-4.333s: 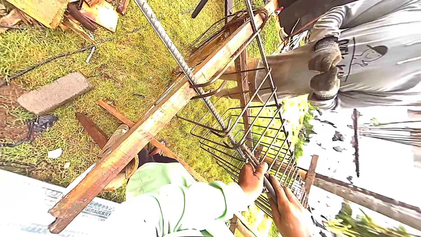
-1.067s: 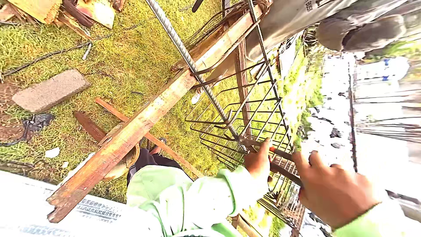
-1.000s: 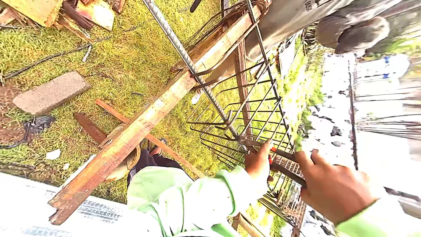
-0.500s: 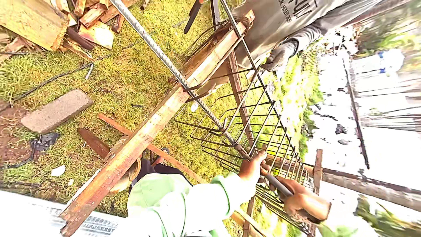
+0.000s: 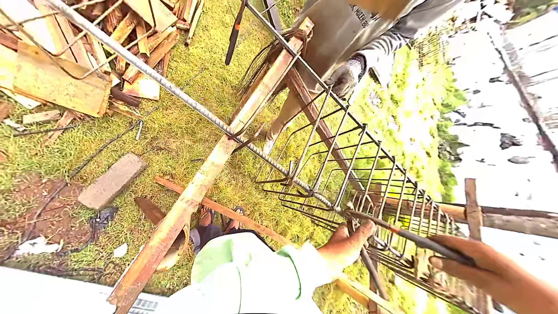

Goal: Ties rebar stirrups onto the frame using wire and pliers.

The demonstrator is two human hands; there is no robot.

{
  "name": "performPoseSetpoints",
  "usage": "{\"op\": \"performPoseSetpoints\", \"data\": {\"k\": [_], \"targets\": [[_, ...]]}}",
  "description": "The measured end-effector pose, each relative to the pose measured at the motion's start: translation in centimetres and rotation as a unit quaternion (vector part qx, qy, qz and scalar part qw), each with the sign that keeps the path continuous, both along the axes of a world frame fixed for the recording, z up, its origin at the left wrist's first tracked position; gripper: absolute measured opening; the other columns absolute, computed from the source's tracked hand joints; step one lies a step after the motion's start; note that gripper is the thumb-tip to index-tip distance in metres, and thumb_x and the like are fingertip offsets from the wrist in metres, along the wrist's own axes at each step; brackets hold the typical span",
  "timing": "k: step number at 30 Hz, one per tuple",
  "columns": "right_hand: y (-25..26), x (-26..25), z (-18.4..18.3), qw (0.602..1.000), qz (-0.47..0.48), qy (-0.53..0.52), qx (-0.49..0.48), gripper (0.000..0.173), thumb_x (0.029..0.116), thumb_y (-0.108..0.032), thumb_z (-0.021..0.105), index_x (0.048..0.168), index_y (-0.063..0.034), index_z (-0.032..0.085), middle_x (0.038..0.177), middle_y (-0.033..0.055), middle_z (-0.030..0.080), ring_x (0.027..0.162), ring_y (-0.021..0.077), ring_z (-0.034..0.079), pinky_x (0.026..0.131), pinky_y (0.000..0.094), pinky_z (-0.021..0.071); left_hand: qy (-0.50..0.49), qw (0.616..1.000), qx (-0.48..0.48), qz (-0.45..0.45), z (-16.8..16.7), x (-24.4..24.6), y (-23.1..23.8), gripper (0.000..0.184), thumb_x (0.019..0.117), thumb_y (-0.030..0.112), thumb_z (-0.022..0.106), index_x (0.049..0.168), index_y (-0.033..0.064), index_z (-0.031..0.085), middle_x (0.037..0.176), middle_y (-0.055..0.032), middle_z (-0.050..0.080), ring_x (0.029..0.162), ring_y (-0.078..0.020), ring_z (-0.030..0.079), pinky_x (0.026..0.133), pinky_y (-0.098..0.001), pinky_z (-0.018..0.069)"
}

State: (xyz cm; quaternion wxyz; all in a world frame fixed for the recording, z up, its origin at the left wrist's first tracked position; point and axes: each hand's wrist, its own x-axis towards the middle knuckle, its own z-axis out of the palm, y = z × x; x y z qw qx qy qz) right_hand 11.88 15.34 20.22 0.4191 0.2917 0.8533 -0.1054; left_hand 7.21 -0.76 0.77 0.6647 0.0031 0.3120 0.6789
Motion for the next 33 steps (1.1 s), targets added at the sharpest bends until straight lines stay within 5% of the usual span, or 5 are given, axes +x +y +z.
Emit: {"op": "performPoseSetpoints", "data": {"k": [12, 18, 21, 26, 33], "targets": [[0.7, -6.6, -2.6, 0.971, 0.188, 0.102, 0.108, 0.021, 0.0943, -0.042, 0.074, 0.108, -0.0285, 0.079, 0.079, 0.0004, 0.073, 0.071, 0.0204, 0.068, 0.066, 0.0545, 0.0544, -0.140, 0.983, -0.031, 0.113, -1.0, -1.8, 3.9, 0.052, 0.1109, 0.049, 0.032, 0.128, 0.0028, 0.050, 0.113, -0.0109, 0.061, 0.098, -0.0190, 0.063, 0.086, -0.0358, 0.0540], [2.8, 0.4, -6.5, 0.988, 0.030, 0.043, -0.144, 0.041, 0.0962, -0.025, 0.068, 0.125, 0.0048, 0.062, 0.116, 0.0232, 0.064, 0.104, 0.0380, 0.065, 0.091, 0.0603, 0.0520, -0.003, 0.996, 0.008, 0.088, 1.8, -0.4, 0.5, 0.061, 0.1061, 0.025, 0.056, 0.152, -0.0025, 0.026, 0.128, -0.0214, 0.059, 0.109, -0.0239, 0.065, 0.095, -0.0426, 0.0558], [1.5, 7.2, -13.6, 0.862, -0.238, 0.236, -0.380, 0.051, 0.0864, -0.035, 0.073, 0.129, -0.0115, 0.057, 0.101, -0.0052, 0.072, 0.088, 0.0063, 0.070, 0.079, 0.0285, 0.0605, 0.153, 0.987, 0.017, 0.045, 2.1, 1.0, -0.4, 0.071, 0.0983, 0.018, 0.062, 0.151, -0.0047, 0.022, 0.116, -0.0199, 0.063, 0.099, -0.0211, 0.067, 0.088, -0.0399, 0.0566], [-7.0, 7.0, -16.0, 0.545, -0.529, 0.434, -0.485, 0.085, 0.0604, -0.047, 0.095, 0.121, -0.0098, 0.049, 0.098, -0.0076, 0.071, 0.089, 0.0031, 0.070, 0.081, 0.0239, 0.0594, 0.491, 0.863, -0.018, -0.120, 2.7, 0.4, -1.0, 0.053, 0.1040, 0.022, 0.054, 0.149, -0.0053, 0.046, 0.142, -0.0283, 0.054, 0.135, -0.0429, 0.049, 0.113, -0.0551, 0.0390], [-3.4, 14.6, -25.6, 0.486, -0.344, 0.510, -0.620, 0.053, 0.0858, -0.032, 0.081, 0.136, -0.0308, 0.063, 0.092, -0.0063, 0.073, 0.071, 0.0020, 0.066, 0.063, 0.0204, 0.0561, 0.582, 0.804, -0.065, -0.103, 4.0, -4.0, -4.0, 0.027, 0.1034, 0.023, 0.058, 0.106, 0.0030, 0.075, 0.103, -0.0106, 0.071, 0.096, -0.0172, 0.068, 0.088, -0.0368, 0.0558]]}}
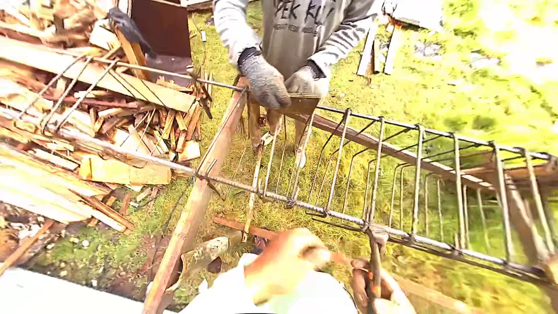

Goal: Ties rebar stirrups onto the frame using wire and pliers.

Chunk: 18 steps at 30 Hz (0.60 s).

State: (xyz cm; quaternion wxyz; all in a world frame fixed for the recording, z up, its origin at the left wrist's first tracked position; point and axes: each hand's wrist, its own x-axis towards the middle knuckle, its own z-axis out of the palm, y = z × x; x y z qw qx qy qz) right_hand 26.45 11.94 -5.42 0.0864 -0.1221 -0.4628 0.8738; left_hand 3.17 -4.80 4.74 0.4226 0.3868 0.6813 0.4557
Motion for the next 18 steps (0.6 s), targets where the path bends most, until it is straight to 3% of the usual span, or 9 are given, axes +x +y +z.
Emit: {"op": "performPoseSetpoints", "data": {"k": [2, 4, 7, 9, 12, 14, 18], "targets": [[1.0, 1.4, -0.8, 0.999, -0.009, -0.025, 0.021, 0.053, 0.0846, -0.034, 0.082, 0.134, -0.0313, 0.063, 0.088, -0.0082, 0.072, 0.069, 0.0011, 0.064, 0.062, 0.0200, 0.0559, 0.066, 0.992, -0.068, 0.083, 0.2, -3.2, -0.9, 0.028, 0.1036, 0.027, 0.057, 0.108, 0.0053, 0.074, 0.104, -0.0079, 0.071, 0.094, -0.0143, 0.068, 0.088, -0.0363, 0.0571], [1.9, 2.5, -1.8, 0.997, -0.031, -0.058, 0.028, 0.052, 0.0828, -0.035, 0.083, 0.131, -0.0305, 0.064, 0.088, -0.0089, 0.073, 0.070, 0.0014, 0.066, 0.064, 0.0210, 0.0571, 0.154, 0.974, -0.109, 0.124, -1.6, -6.2, -0.7, 0.026, 0.1041, 0.027, 0.057, 0.115, 0.0116, 0.075, 0.109, -0.0045, 0.072, 0.102, -0.0142, 0.068, 0.093, -0.0393, 0.0561], [3.0, 3.0, -3.2, 0.994, -0.044, -0.094, 0.019, 0.055, 0.0813, -0.035, 0.084, 0.130, -0.0237, 0.062, 0.084, -0.0082, 0.071, 0.067, 0.0024, 0.065, 0.061, 0.0205, 0.0557, 0.286, 0.954, -0.087, 0.034, -6.3, -9.2, 0.3, 0.026, 0.1032, 0.020, 0.058, 0.123, 0.0170, 0.075, 0.120, -0.0010, 0.072, 0.116, -0.0174, 0.064, 0.103, -0.0447, 0.0511], [3.6, 3.0, -3.5, 0.991, -0.048, -0.127, 0.018, 0.060, 0.0773, -0.036, 0.087, 0.128, -0.0186, 0.059, 0.082, -0.0073, 0.070, 0.062, 0.0026, 0.064, 0.054, 0.0196, 0.0537, 0.359, 0.932, -0.051, -0.016, -8.2, -9.5, 0.9, 0.025, 0.1018, 0.021, 0.061, 0.121, 0.0204, 0.076, 0.119, 0.0016, 0.073, 0.115, -0.0173, 0.066, 0.101, -0.0462, 0.0506], [4.3, 3.1, -3.9, 0.989, -0.032, -0.142, 0.020, 0.065, 0.0750, -0.036, 0.088, 0.129, -0.0168, 0.058, 0.083, -0.0070, 0.070, 0.061, 0.0027, 0.063, 0.051, 0.0199, 0.0533, 0.445, 0.896, 0.014, -0.012, -9.1, -8.9, 1.2, 0.021, 0.0989, 0.024, 0.066, 0.117, 0.0221, 0.078, 0.111, 0.0022, 0.076, 0.104, -0.0168, 0.070, 0.091, -0.0446, 0.0559], [4.5, 3.1, -4.4, 0.989, -0.025, -0.143, 0.019, 0.065, 0.0754, -0.034, 0.087, 0.129, -0.0155, 0.057, 0.082, -0.0062, 0.069, 0.060, 0.0031, 0.063, 0.050, 0.0200, 0.0524, 0.466, 0.884, 0.032, -0.015, -9.4, -8.3, 1.3, 0.023, 0.0971, 0.022, 0.069, 0.119, 0.0227, 0.077, 0.111, 0.0003, 0.076, 0.102, -0.0180, 0.071, 0.089, -0.0438, 0.0566], [4.6, 3.1, -4.6, 0.985, -0.021, -0.170, 0.009, 0.067, 0.0729, -0.034, 0.088, 0.129, -0.0143, 0.058, 0.079, -0.0068, 0.067, 0.057, 0.0030, 0.059, 0.047, 0.0197, 0.0497, 0.430, 0.901, 0.042, -0.032, -10.0, -8.1, 1.7, 0.019, 0.0970, 0.018, 0.070, 0.114, 0.0153, 0.078, 0.109, -0.0045, 0.075, 0.105, -0.0194, 0.071, 0.096, -0.0376, 0.0572]]}}
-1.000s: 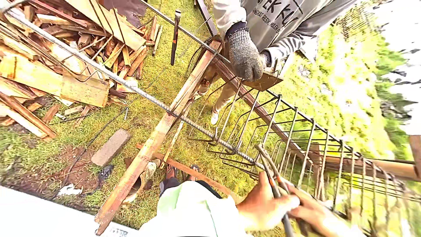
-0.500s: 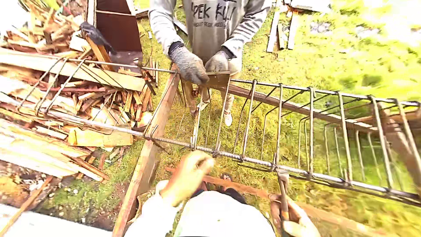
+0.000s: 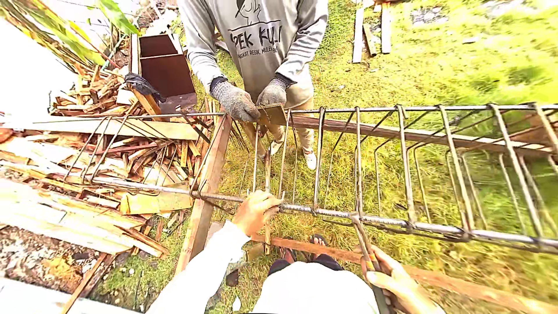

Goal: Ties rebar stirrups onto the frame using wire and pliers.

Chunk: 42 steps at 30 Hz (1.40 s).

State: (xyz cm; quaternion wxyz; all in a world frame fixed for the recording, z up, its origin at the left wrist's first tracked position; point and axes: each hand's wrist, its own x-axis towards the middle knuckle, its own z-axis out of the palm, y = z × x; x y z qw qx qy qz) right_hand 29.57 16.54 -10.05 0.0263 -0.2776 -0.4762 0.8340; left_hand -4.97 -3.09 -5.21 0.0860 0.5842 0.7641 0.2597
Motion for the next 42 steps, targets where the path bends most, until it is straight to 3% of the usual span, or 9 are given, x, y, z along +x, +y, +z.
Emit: {"op": "performPoseSetpoints", "data": {"k": [9, 14, 23, 26, 30, 33, 35, 38, 42], "targets": [[0.2, -0.6, -0.3, 0.999, 0.013, -0.033, -0.013, 0.065, 0.0708, -0.030, 0.085, 0.127, -0.0136, 0.057, 0.077, -0.0065, 0.066, 0.053, 0.0033, 0.058, 0.044, 0.0197, 0.0483, 0.007, 0.995, -0.085, -0.050, 1.8, -0.8, 0.9, 0.017, 0.0988, 0.018, 0.066, 0.106, 0.0039, 0.072, 0.106, -0.0106, 0.074, 0.105, -0.0242, 0.070, 0.098, -0.0387, 0.0557], [-0.2, -0.2, -0.6, 0.999, -0.002, -0.047, -0.004, 0.064, 0.0722, -0.029, 0.083, 0.128, -0.0134, 0.057, 0.078, -0.0069, 0.064, 0.051, 0.0025, 0.055, 0.042, 0.0189, 0.0462, 0.057, 0.997, -0.017, 0.059, -0.1, 1.6, -0.2, 0.018, 0.0984, 0.020, 0.066, 0.106, 0.0044, 0.073, 0.106, -0.0113, 0.073, 0.105, -0.0271, 0.070, 0.097, -0.0420, 0.0562], [-1.1, -0.6, -0.8, 0.997, 0.000, -0.081, -0.015, 0.063, 0.0733, -0.026, 0.080, 0.130, -0.0123, 0.054, 0.077, -0.0053, 0.065, 0.050, 0.0041, 0.056, 0.041, 0.0203, 0.0469, -0.045, 0.972, 0.082, 0.216, -1.3, 4.9, 0.3, 0.014, 0.0936, 0.011, 0.067, 0.104, 0.0034, 0.073, 0.103, -0.0079, 0.075, 0.099, -0.0187, 0.071, 0.093, -0.0359, 0.0579], [-1.5, -1.3, -0.6, 0.996, 0.001, -0.084, -0.018, 0.062, 0.0730, -0.023, 0.079, 0.129, -0.0112, 0.055, 0.077, -0.0038, 0.065, 0.049, 0.0047, 0.056, 0.041, 0.0205, 0.0460, -0.130, 0.930, 0.138, 0.315, -2.1, 6.7, 1.2, 0.012, 0.0921, 0.007, 0.066, 0.101, 0.0030, 0.073, 0.100, -0.0077, 0.074, 0.093, -0.0137, 0.071, 0.085, -0.0307, 0.0593], [-2.1, -2.4, -0.1, 0.996, 0.012, -0.084, -0.024, 0.060, 0.0734, -0.022, 0.079, 0.128, -0.0124, 0.056, 0.078, -0.0043, 0.066, 0.051, 0.0040, 0.057, 0.042, 0.0196, 0.0469, -0.209, 0.859, 0.217, 0.414, -2.7, 8.6, 2.6, 0.012, 0.0913, 0.003, 0.068, 0.103, -0.0008, 0.070, 0.092, -0.0075, 0.072, 0.069, -0.0078, 0.064, 0.065, -0.0234, 0.0555], [-2.4, -3.1, -0.3, 0.996, 0.024, -0.078, -0.028, 0.061, 0.0736, -0.025, 0.081, 0.128, -0.0139, 0.056, 0.077, -0.0045, 0.066, 0.050, 0.0039, 0.057, 0.042, 0.0195, 0.0468, -0.195, 0.866, 0.173, 0.427, -2.6, 9.5, 2.3, 0.031, 0.0892, 0.009, 0.072, 0.118, -0.0006, 0.070, 0.103, -0.0082, 0.075, 0.063, -0.0057, 0.060, 0.060, -0.0230, 0.0512], [-2.7, -3.6, -0.4, 0.996, 0.029, -0.080, -0.028, 0.061, 0.0727, -0.026, 0.081, 0.127, -0.0133, 0.057, 0.078, -0.0047, 0.066, 0.050, 0.0039, 0.057, 0.041, 0.0196, 0.0472, -0.170, 0.880, 0.131, 0.425, -2.1, 9.8, 2.2, 0.047, 0.0849, 0.022, 0.080, 0.125, -0.0002, 0.068, 0.109, -0.0087, 0.075, 0.074, -0.0104, 0.063, 0.068, -0.0281, 0.0530], [-3.2, -4.3, -0.5, 0.996, 0.030, -0.079, -0.027, 0.062, 0.0722, -0.027, 0.082, 0.127, -0.0124, 0.056, 0.079, -0.0042, 0.066, 0.051, 0.0044, 0.058, 0.042, 0.0201, 0.0481, -0.135, 0.890, 0.101, 0.423, -1.6, 9.0, 2.9, 0.059, 0.0837, 0.029, 0.083, 0.128, -0.0038, 0.063, 0.105, -0.0107, 0.076, 0.099, -0.0245, 0.072, 0.094, -0.0458, 0.0564], [-3.7, -4.9, -0.3, 0.996, 0.020, -0.082, -0.023, 0.064, 0.0710, -0.027, 0.083, 0.127, -0.0121, 0.055, 0.080, -0.0040, 0.065, 0.051, 0.0046, 0.058, 0.042, 0.0203, 0.0487, -0.152, 0.890, 0.093, 0.421, -1.1, 8.4, 3.2, 0.054, 0.0849, 0.025, 0.081, 0.128, -0.0015, 0.063, 0.099, -0.0080, 0.077, 0.096, -0.0226, 0.073, 0.094, -0.0477, 0.0563]]}}
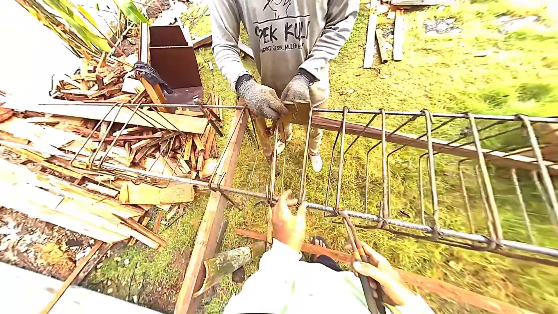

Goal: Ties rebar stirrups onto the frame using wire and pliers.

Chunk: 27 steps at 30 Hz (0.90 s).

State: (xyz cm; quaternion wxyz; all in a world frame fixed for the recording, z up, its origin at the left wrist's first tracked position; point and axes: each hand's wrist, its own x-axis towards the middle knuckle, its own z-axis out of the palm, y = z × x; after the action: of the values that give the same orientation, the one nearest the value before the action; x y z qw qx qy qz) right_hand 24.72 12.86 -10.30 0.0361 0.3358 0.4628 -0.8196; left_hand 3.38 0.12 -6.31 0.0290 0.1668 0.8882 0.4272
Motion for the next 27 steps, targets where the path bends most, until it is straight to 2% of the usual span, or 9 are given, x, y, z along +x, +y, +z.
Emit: {"op": "performPoseSetpoints", "data": {"k": [9, 12, 15, 17, 18, 20, 22, 24, 27], "targets": [[-1.2, -0.2, 3.0, 0.997, 0.004, -0.056, 0.059, 0.060, 0.0747, -0.023, 0.079, 0.129, -0.0108, 0.054, 0.074, -0.0054, 0.062, 0.047, 0.0031, 0.051, 0.041, 0.0195, 0.0444, -0.212, 0.969, 0.123, 0.038, 1.8, -1.3, -0.2, 0.027, 0.0869, 0.010, 0.081, 0.109, 0.0009, 0.069, 0.093, -0.0070, 0.078, 0.086, -0.0111, 0.076, 0.083, -0.0305, 0.0620], [-1.3, -1.0, 5.1, 0.994, 0.030, -0.074, 0.080, 0.047, 0.0843, -0.021, 0.071, 0.127, -0.0107, 0.055, 0.071, -0.0048, 0.061, 0.045, 0.0031, 0.049, 0.039, 0.0192, 0.0418, -0.239, 0.956, 0.166, 0.032, 1.5, -1.2, -0.8, 0.032, 0.0891, 0.008, 0.078, 0.117, -0.0015, 0.067, 0.103, -0.0107, 0.077, 0.093, -0.0139, 0.075, 0.086, -0.0316, 0.0623], [-0.5, -1.8, 7.1, 0.975, 0.089, -0.068, 0.193, 0.035, 0.0970, -0.026, 0.060, 0.127, -0.0085, 0.059, 0.078, -0.0041, 0.063, 0.055, 0.0045, 0.055, 0.049, 0.0232, 0.0476, -0.195, 0.959, 0.207, 0.018, 1.0, 0.2, -2.7, 0.046, 0.0919, 0.008, 0.074, 0.133, -0.0057, 0.057, 0.118, -0.0152, 0.072, 0.094, -0.0178, 0.073, 0.083, -0.0333, 0.0617], [0.7, -2.6, 8.8, 0.934, 0.160, -0.088, 0.308, 0.037, 0.1014, -0.029, 0.053, 0.130, -0.0073, 0.062, 0.093, 0.0019, 0.069, 0.074, 0.0109, 0.065, 0.068, 0.0338, 0.0565, -0.219, 0.946, 0.237, 0.023, 1.4, 2.2, -3.7, 0.046, 0.0923, 0.012, 0.070, 0.131, -0.0060, 0.055, 0.120, -0.0165, 0.066, 0.090, -0.0188, 0.069, 0.078, -0.0341, 0.0596], [1.2, -3.2, 10.0, 0.907, 0.200, -0.111, 0.354, 0.039, 0.1032, -0.030, 0.051, 0.133, -0.0075, 0.062, 0.099, 0.0074, 0.071, 0.083, 0.0175, 0.068, 0.077, 0.0426, 0.0574, -0.288, 0.923, 0.257, 0.008, 2.0, 3.3, -3.9, 0.042, 0.0947, 0.014, 0.067, 0.130, -0.0059, 0.055, 0.118, -0.0165, 0.066, 0.094, -0.0206, 0.068, 0.082, -0.0367, 0.0591], [1.7, -4.8, 13.1, 0.838, 0.284, -0.164, 0.435, 0.041, 0.1054, -0.030, 0.050, 0.140, -0.0108, 0.060, 0.110, 0.0154, 0.071, 0.098, 0.0300, 0.069, 0.089, 0.0563, 0.0542, -0.479, 0.827, 0.288, -0.064, 3.3, 4.9, -3.3, 0.045, 0.1021, 0.022, 0.059, 0.139, -0.0040, 0.052, 0.127, -0.0178, 0.066, 0.111, -0.0249, 0.066, 0.094, -0.0436, 0.0560], [1.3, -6.9, 16.5, 0.752, 0.352, -0.203, 0.519, 0.041, 0.1048, -0.030, 0.054, 0.142, -0.0141, 0.061, 0.120, 0.0189, 0.067, 0.108, 0.0384, 0.067, 0.093, 0.0634, 0.0518, -0.602, 0.714, 0.337, -0.123, 3.7, 5.7, -1.9, 0.050, 0.1079, 0.031, 0.049, 0.147, -0.0003, 0.044, 0.138, -0.0168, 0.059, 0.123, -0.0251, 0.061, 0.103, -0.0459, 0.0519], [0.1, -9.2, 19.5, 0.659, 0.385, -0.236, 0.602, 0.036, 0.1033, -0.029, 0.058, 0.137, -0.0178, 0.066, 0.121, 0.0205, 0.066, 0.103, 0.0426, 0.068, 0.084, 0.0661, 0.0543, -0.659, 0.627, 0.395, -0.126, 4.2, 5.8, -0.5, 0.052, 0.1110, 0.035, 0.039, 0.149, -0.0006, 0.038, 0.136, -0.0165, 0.057, 0.119, -0.0239, 0.062, 0.101, -0.0431, 0.0531], [-1.9, -12.7, 22.8, 0.546, 0.428, -0.266, 0.669, 0.027, 0.1009, -0.023, 0.061, 0.125, -0.0166, 0.072, 0.113, 0.0190, 0.068, 0.092, 0.0405, 0.071, 0.074, 0.0603, 0.0571, -0.683, 0.572, 0.446, -0.084, 4.9, 5.3, 0.8, 0.040, 0.1121, 0.033, 0.038, 0.136, 0.0016, 0.045, 0.113, -0.0098, 0.063, 0.102, -0.0196, 0.065, 0.094, -0.0401, 0.0554]]}}
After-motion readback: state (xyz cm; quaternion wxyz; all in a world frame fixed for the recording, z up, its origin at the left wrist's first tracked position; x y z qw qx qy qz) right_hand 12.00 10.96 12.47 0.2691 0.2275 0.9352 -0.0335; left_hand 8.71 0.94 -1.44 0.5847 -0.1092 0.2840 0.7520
